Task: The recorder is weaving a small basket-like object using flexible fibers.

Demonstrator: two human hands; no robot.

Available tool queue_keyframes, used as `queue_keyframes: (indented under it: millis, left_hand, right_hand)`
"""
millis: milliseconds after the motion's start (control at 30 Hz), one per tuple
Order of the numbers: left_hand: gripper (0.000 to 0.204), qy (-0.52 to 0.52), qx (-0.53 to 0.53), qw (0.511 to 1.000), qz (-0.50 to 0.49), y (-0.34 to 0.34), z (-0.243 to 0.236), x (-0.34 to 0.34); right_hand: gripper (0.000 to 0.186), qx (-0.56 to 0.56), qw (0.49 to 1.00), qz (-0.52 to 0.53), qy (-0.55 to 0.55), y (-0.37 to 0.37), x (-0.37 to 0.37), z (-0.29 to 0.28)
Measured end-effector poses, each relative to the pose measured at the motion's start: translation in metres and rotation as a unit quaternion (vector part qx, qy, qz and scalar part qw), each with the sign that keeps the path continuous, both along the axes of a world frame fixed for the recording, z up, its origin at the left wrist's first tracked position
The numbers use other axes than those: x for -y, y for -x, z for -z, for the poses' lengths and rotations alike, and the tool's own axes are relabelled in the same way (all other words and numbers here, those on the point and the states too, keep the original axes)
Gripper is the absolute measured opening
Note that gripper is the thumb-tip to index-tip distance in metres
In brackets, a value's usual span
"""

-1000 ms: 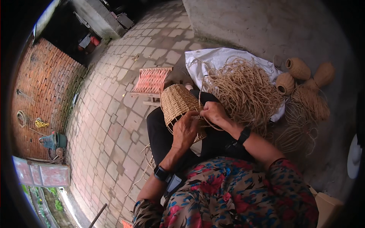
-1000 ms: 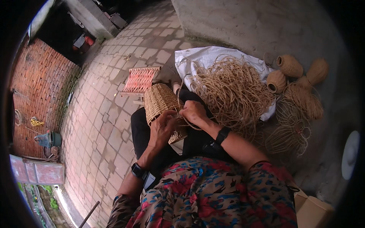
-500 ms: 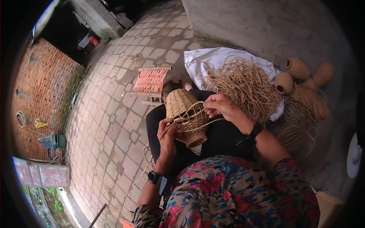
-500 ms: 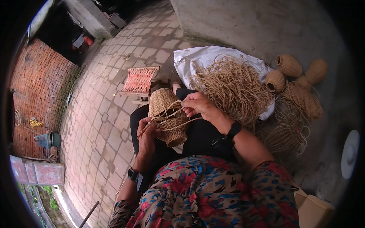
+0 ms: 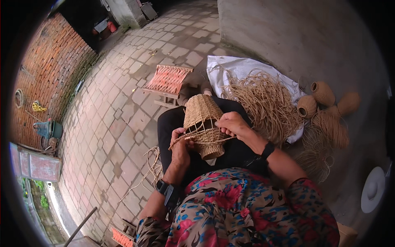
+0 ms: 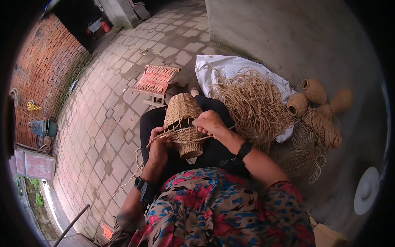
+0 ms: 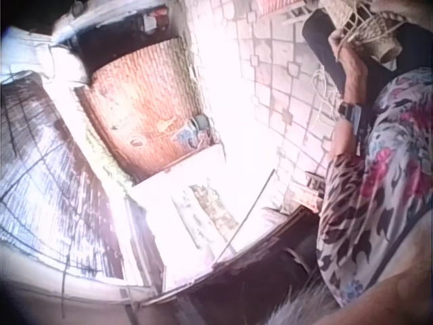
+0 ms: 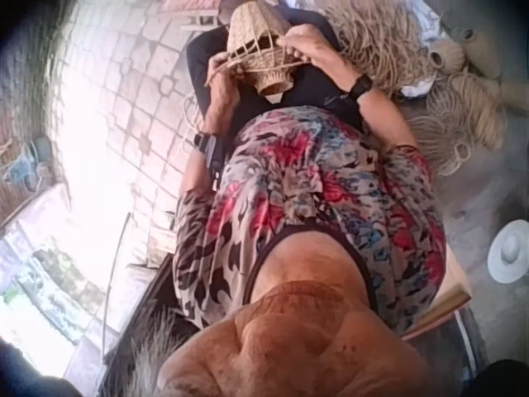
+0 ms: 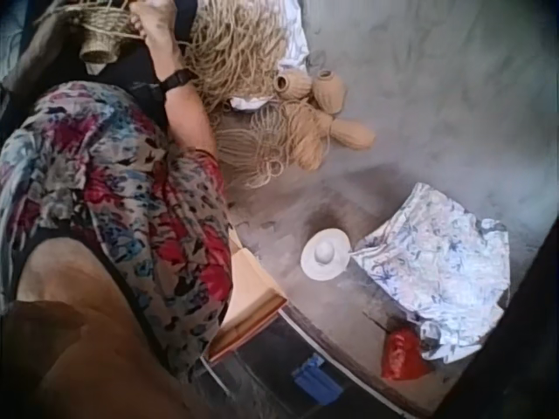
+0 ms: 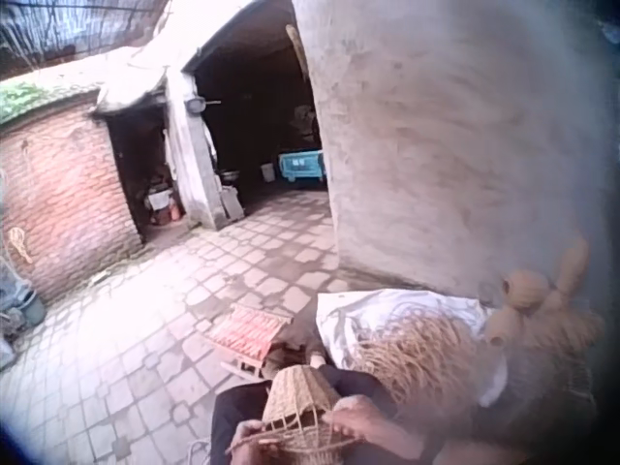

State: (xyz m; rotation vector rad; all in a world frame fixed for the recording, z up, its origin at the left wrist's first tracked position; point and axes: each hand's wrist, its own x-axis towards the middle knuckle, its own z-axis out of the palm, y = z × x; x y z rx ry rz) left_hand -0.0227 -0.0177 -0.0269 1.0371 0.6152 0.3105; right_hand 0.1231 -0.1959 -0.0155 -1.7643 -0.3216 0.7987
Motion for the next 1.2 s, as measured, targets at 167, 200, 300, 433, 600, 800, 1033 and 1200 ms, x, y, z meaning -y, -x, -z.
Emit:
queue_keyframes:
  millis: [167, 200, 300, 433, 600, 800, 1033, 1200]
  left_hand:
    - [0.028, -0.026, -0.021, 0.999, -0.004, 0.003, -0.007, -0.006]
    - [0.028, -0.024, -0.020, 1.000, -0.001, 0.003, -0.005, -0.008]
    - [0.028, -0.029, -0.019, 0.999, -0.002, 0.001, -0.009, -0.005]
    - [0.028, -0.039, -0.019, 0.999, -0.004, 0.001, -0.007, -0.005]
    - [0.015, -0.551, -0.067, 0.830, 0.053, 0.005, -0.024, -0.003]
    - [0.020, -0.718, 0.060, 0.679, 0.139, -0.019, -0.065, 0.016]
    - [0.010, -0.703, 0.070, 0.679, 0.198, -0.027, -0.063, 0.010]
    - [0.012, -0.715, 0.024, 0.650, 0.256, -0.025, -0.065, 0.004]
  right_hand:
    - [0.019, -0.109, 0.987, 0.083, -0.088, -0.004, 0.041, 0.013]
    - [0.020, -0.059, 0.988, 0.127, -0.059, -0.007, 0.055, 0.019]
    - [0.022, 0.021, 0.967, 0.252, -0.003, -0.028, 0.101, 0.056]
    - [0.022, -0.001, 0.952, 0.301, 0.061, -0.035, 0.142, 0.084]
    - [0.021, -0.150, 0.970, 0.186, 0.044, -0.018, 0.166, 0.084]
    - [0.022, -0.186, 0.975, 0.120, 0.002, -0.019, 0.196, 0.058]
    - [0.019, -0.167, 0.966, 0.184, -0.074, -0.021, 0.183, 0.067]
    - [0.020, -0.148, 0.958, 0.235, -0.066, -0.020, 0.178, 0.080]
